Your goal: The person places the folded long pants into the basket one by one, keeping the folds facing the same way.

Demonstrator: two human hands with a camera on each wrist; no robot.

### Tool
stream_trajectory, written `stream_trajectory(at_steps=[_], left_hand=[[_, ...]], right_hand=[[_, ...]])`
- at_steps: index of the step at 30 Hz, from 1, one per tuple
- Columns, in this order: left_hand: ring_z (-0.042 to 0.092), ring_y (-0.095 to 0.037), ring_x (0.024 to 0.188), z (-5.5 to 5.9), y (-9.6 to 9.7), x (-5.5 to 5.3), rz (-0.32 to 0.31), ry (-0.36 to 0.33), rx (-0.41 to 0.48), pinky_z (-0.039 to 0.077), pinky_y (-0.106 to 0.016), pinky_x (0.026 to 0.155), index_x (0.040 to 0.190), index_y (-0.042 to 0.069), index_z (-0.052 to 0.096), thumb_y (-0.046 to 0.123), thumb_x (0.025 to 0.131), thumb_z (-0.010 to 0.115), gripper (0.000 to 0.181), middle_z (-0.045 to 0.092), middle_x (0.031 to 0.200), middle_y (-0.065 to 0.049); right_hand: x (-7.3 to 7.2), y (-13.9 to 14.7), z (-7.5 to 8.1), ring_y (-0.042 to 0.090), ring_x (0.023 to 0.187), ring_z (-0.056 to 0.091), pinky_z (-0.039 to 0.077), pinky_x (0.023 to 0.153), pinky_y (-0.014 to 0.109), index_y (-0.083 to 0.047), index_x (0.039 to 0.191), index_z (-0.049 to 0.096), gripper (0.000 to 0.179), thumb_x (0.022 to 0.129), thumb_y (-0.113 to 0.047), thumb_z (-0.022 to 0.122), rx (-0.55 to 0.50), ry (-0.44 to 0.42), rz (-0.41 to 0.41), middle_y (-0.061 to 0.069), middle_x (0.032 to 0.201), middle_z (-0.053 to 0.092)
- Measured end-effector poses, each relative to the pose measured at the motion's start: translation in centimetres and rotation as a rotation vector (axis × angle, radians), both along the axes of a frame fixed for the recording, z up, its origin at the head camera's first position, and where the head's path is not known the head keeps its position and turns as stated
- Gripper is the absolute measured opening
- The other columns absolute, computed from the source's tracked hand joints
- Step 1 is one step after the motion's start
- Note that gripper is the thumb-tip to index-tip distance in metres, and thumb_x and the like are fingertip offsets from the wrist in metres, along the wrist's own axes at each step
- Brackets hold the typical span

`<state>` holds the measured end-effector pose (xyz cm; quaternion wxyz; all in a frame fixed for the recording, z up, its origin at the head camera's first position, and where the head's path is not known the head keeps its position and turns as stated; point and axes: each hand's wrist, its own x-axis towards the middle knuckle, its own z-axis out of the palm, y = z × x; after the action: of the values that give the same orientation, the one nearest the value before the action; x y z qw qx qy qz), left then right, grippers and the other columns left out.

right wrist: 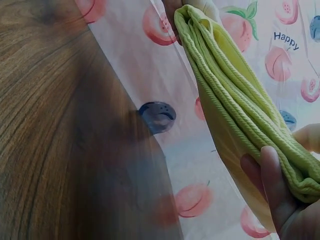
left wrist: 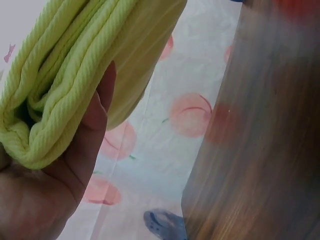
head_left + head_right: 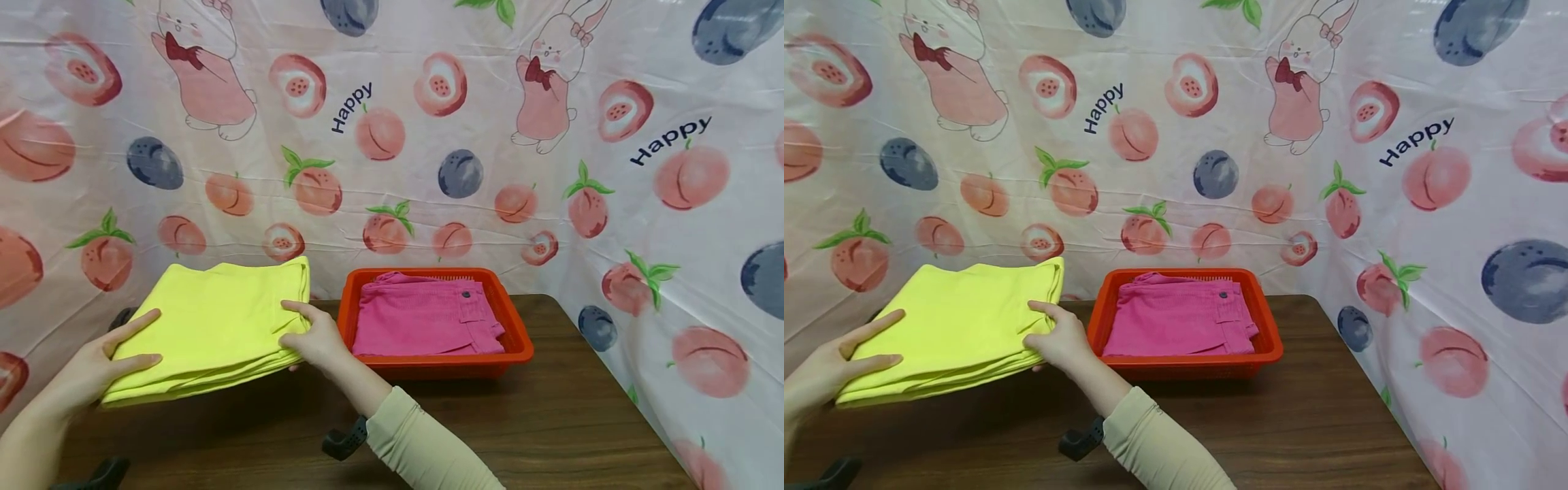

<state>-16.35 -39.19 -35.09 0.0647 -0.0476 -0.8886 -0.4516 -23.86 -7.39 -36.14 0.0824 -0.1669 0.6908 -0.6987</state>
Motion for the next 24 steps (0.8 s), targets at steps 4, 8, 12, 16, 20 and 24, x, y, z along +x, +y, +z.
stream_trajectory(at_steps=[4,8,12,16,20,24], left_hand=[[0.005,0.014,0.126,0.3,0.2,-0.6,-0.025,0.017,0.009,0.014,-0.002,0.090,0.154,0.025,0.018,0.020,0.096,0.060,0.072,0.018,0.143,0.031],[0.018,0.018,0.115,0.4,0.4,-1.2,-0.045,0.020,0.013,0.026,-0.005,0.081,0.154,0.027,0.018,0.018,0.096,0.060,0.072,0.014,0.149,0.019],[0.024,0.015,0.111,0.5,1.0,-1.9,-0.045,0.028,0.012,0.030,-0.006,0.078,0.153,0.027,0.021,0.019,0.095,0.062,0.072,0.013,0.154,0.005],[0.023,0.014,0.116,0.7,1.8,-2.6,-0.062,0.038,0.013,0.029,-0.006,0.079,0.153,0.024,0.022,0.018,0.094,0.064,0.073,0.017,0.153,0.005],[0.014,0.010,0.127,0.7,2.6,-3.2,-0.065,0.050,0.001,0.023,-0.002,0.082,0.154,0.024,0.021,0.020,0.094,0.064,0.074,0.018,0.153,0.010],[0.014,0.004,0.130,0.5,3.5,-3.8,-0.056,0.054,0.022,0.023,-0.002,0.081,0.153,0.024,0.021,0.021,0.094,0.064,0.074,0.015,0.155,0.006]], right_hand=[[-0.4,0.4,0.2,0.020,0.045,0.052,0.051,0.041,0.041,-0.024,0.124,0.066,0.058,0.074,0.007,0.070,-0.020,0.014,0.006,-0.003,0.095,0.058],[-0.9,0.9,0.3,0.019,0.044,0.050,0.052,0.042,0.044,-0.023,0.125,0.065,0.059,0.075,0.008,0.069,-0.025,0.031,-0.001,-0.006,0.102,0.057],[-1.4,1.5,0.4,0.018,0.044,0.049,0.051,0.042,0.044,-0.022,0.126,0.065,0.060,0.074,0.008,0.069,-0.031,0.053,-0.001,-0.003,0.106,0.056],[-1.8,2.3,0.4,0.017,0.044,0.048,0.051,0.041,0.042,-0.020,0.127,0.064,0.060,0.074,0.008,0.069,-0.039,0.061,0.004,-0.003,0.115,0.052],[-2.3,3.1,0.5,0.018,0.045,0.051,0.051,0.040,0.040,-0.018,0.128,0.063,0.060,0.074,0.008,0.068,-0.053,0.063,0.007,0.002,0.115,0.053],[-2.6,3.7,0.5,0.019,0.047,0.053,0.051,0.040,0.039,-0.017,0.128,0.063,0.060,0.074,0.008,0.068,-0.053,0.067,-0.006,0.004,0.113,0.053]])
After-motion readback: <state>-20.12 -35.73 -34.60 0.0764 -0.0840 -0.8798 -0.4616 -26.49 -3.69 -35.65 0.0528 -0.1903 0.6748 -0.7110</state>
